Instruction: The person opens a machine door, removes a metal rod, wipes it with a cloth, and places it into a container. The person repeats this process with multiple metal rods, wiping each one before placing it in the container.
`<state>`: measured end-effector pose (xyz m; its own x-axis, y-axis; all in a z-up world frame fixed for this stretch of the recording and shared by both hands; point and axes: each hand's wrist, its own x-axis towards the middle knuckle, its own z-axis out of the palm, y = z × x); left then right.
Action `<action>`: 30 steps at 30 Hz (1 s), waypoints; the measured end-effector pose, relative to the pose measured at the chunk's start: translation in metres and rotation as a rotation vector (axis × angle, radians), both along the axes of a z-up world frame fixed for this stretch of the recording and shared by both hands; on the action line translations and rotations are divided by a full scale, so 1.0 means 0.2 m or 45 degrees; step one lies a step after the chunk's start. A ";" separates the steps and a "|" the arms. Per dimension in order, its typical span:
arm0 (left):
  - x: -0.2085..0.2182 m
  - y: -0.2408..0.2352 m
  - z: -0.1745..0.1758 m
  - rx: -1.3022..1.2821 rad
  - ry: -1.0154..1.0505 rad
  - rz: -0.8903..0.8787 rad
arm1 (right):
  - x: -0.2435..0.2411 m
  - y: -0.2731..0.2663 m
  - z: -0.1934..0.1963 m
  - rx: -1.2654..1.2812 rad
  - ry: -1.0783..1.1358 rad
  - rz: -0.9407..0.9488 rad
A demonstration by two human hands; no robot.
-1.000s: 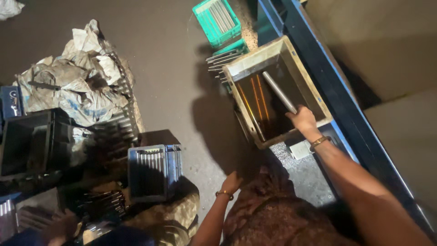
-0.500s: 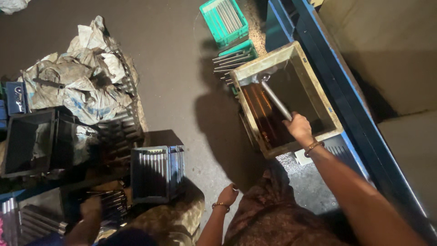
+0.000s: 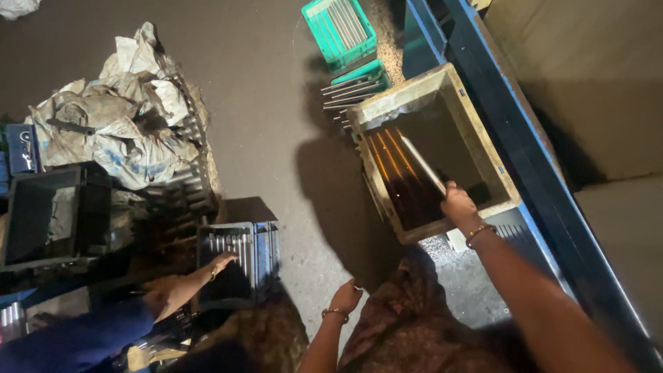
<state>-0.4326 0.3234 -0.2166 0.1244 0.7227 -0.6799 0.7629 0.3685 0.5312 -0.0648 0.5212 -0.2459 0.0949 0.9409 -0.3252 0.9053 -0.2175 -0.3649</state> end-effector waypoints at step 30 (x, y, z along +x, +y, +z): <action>0.03 0.10 0.08 -0.197 0.187 -0.105 | 0.15 -0.68 0.38 0.117 -0.351 0.419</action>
<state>-0.4264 0.3433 -0.1996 0.0705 0.5995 -0.7972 0.8588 0.3701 0.3543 -0.0353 0.3851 -0.1698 -0.1435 0.9592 -0.2436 0.9871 0.1212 -0.1044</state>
